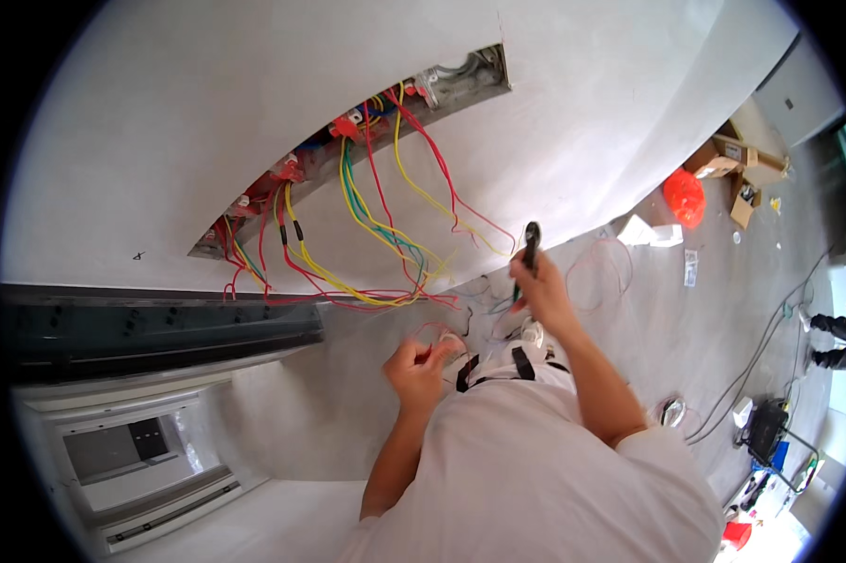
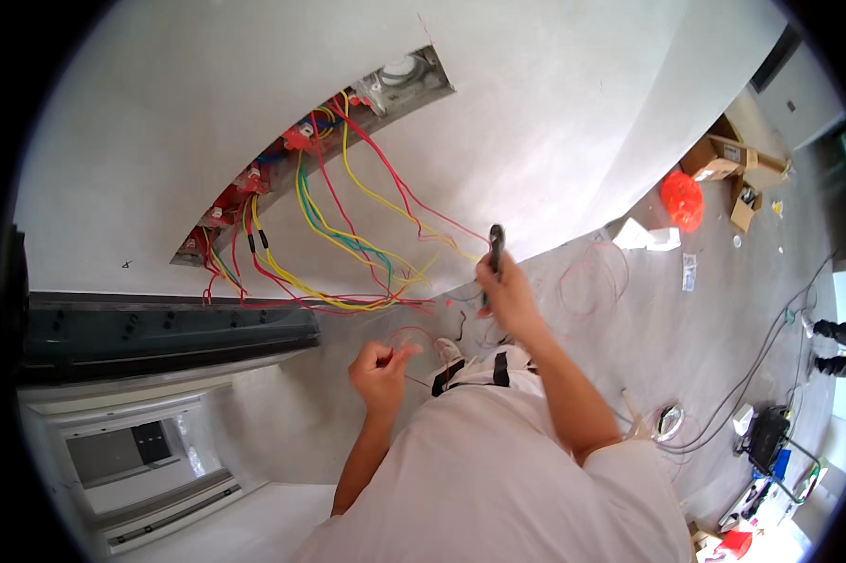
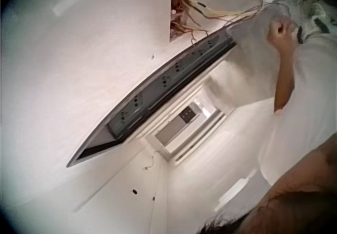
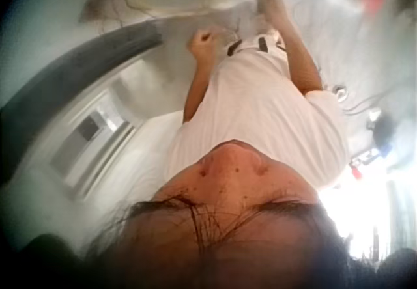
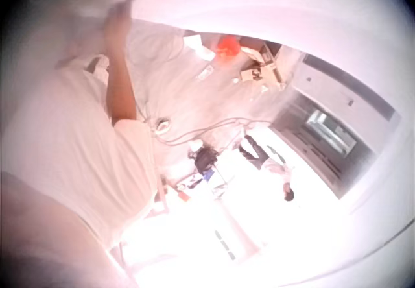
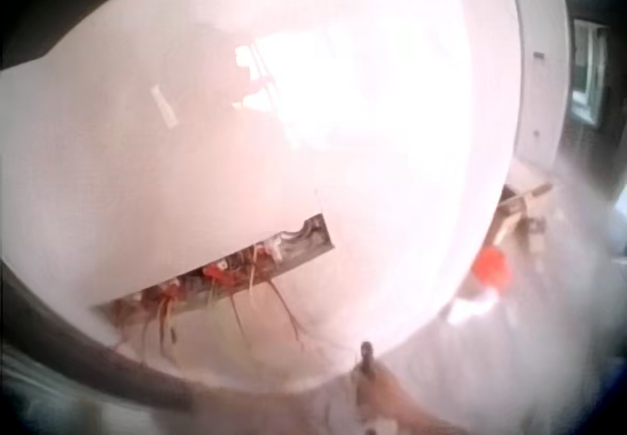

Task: The person strips and twists colored electrical wires inside a wall junction box using pliers. They then move to a pile of cardboard boxes and sort through small white product boxes, stacking them neatly.

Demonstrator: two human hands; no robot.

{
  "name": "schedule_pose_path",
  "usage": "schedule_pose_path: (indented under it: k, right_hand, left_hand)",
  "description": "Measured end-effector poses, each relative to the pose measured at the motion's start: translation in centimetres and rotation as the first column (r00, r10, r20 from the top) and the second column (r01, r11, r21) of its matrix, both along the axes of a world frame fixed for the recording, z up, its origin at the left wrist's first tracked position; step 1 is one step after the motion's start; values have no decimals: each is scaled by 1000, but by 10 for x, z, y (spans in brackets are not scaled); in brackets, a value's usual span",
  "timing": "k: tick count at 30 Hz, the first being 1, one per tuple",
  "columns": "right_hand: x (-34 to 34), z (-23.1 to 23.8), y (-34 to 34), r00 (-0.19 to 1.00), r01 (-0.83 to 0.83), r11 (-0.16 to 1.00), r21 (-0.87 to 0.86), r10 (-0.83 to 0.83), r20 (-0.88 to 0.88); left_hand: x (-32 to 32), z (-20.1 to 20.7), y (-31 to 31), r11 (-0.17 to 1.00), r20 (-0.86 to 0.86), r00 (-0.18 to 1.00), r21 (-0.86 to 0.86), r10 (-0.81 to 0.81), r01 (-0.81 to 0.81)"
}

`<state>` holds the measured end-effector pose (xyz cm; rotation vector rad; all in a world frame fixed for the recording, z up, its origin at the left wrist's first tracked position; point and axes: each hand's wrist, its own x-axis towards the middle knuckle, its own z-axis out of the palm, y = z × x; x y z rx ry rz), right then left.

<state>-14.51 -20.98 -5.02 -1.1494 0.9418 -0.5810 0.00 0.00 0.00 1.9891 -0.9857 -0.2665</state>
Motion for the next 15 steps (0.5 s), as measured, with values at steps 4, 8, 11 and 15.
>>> schedule_pose_path:
  k: [4, 8, 11, 15]
  right_hand:
    - [-43, -47, -9, 988, -107, 988, -112, 93, -119]
    - [-124, -135, 4, 927, -241, 917, -317, 122, -355]
    - [-178, -146, 30, 915, -257, 965, -56, 224, -334]
    - [-228, -152, 63, 901, -321, 940, 114, 340, -267]
  left_hand:
    - [14, 17, 7, 988, -543, 839, -143, -25, -63]
    - [22, 25, 17, 965, -586, 808, -239, -57, -105]
    - [19, 48, 21, 977, -368, 919, -97, 142, -190]
    - [15, 62, 30, 975, -323, 936, -122, 139, -187]
